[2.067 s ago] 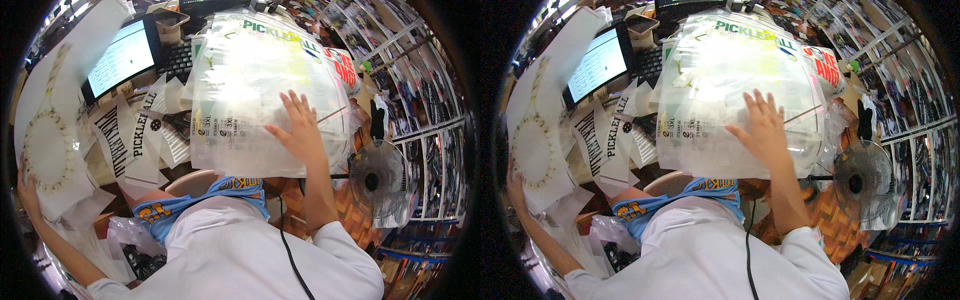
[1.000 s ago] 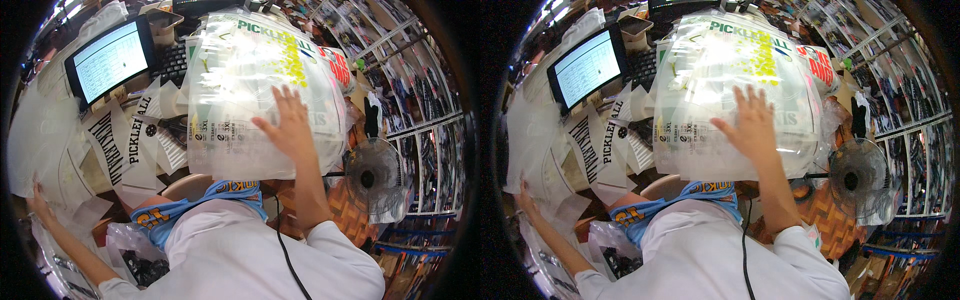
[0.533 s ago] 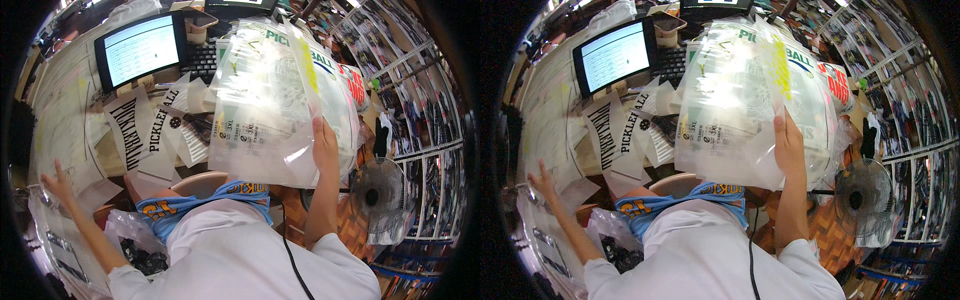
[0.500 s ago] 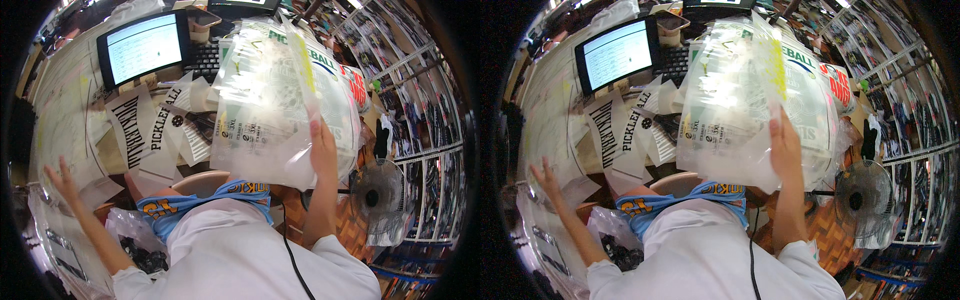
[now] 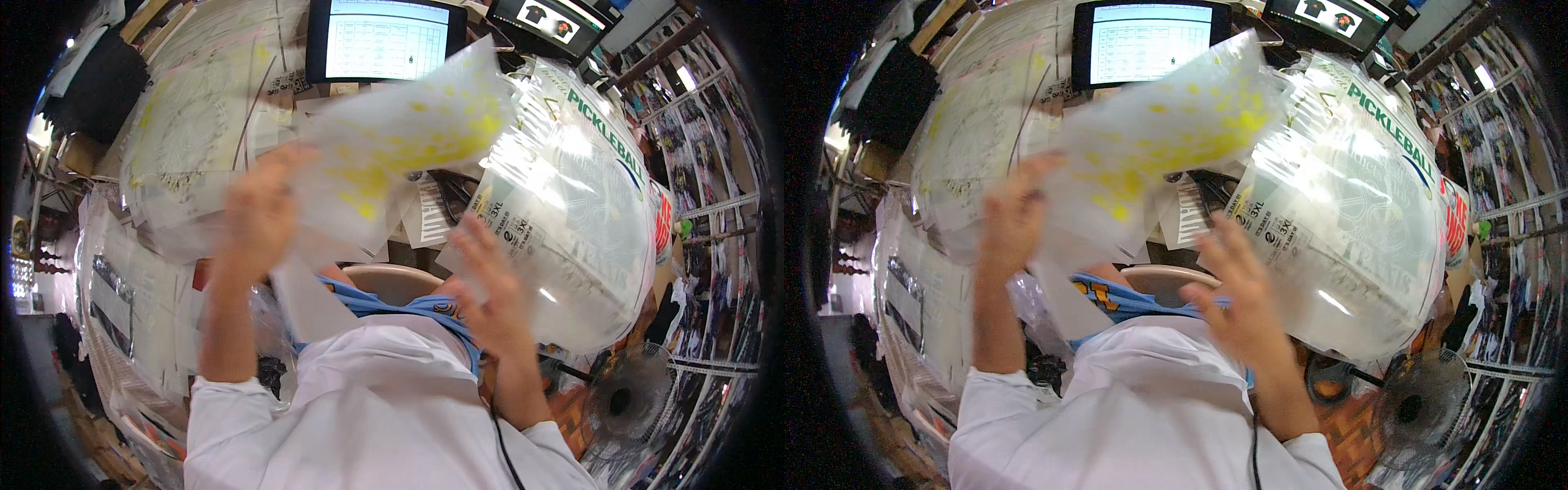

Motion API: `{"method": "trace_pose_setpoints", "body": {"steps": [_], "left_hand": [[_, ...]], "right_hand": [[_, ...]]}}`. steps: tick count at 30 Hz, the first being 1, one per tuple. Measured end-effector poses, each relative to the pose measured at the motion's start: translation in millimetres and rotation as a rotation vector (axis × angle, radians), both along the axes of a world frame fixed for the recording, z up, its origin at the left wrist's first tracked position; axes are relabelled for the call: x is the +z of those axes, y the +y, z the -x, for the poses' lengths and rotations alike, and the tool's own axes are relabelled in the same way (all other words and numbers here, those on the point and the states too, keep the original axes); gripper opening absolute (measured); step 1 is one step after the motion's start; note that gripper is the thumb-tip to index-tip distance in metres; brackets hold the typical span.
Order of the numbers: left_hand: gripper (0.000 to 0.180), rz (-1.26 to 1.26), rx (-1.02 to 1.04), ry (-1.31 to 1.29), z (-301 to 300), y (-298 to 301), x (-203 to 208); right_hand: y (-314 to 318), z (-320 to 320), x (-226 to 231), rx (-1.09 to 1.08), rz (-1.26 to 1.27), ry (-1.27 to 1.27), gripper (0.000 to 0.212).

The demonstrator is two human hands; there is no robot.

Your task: The person sorts through and organizes several clear plastic-wrapped printing designs on a table, checking a digital tablet and using a computer keyboard and mouse.

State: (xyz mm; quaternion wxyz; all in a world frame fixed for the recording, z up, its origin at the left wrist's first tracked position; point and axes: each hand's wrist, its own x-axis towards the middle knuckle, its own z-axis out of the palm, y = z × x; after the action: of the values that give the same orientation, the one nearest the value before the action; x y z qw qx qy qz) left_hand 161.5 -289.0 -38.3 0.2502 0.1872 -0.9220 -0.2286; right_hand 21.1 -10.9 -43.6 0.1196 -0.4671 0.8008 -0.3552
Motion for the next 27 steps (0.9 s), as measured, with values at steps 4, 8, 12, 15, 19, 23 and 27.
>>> {"method": "trace_pose_setpoints", "body": {"steps": [4,8,12,15,19,23,27], "left_hand": [[0.055,-0.112,0.353,0.089,-40,-109,39],[0.051,-0.281,0.567,0.163,-94,-265,3],[0.05,-0.682,0.534,0.145,-131,-336,-75],[0.053,-0.492,0.621,0.001,-124,-321,-96],[0.056,-0.441,0.673,-0.022,-118,-316,-97],[0.058,-0.37,0.633,-0.014,-122,-324,-101],[0.057,0.388,0.736,-0.276,-129,-327,-92]], "right_hand": [[61,77,5,-0.355,0.015,0.26,0.051],[82,116,3,-0.619,-0.208,0.422,0.058],[82,127,-27,-0.652,-0.565,0.601,0.063],[86,126,-32,-0.671,-0.525,0.611,0.062],[86,128,-34,-0.683,-0.544,0.588,0.056],[97,135,-35,-0.704,-0.467,0.512,0.052],[95,125,-2,-0.753,-0.02,-0.02,0.047]]}}
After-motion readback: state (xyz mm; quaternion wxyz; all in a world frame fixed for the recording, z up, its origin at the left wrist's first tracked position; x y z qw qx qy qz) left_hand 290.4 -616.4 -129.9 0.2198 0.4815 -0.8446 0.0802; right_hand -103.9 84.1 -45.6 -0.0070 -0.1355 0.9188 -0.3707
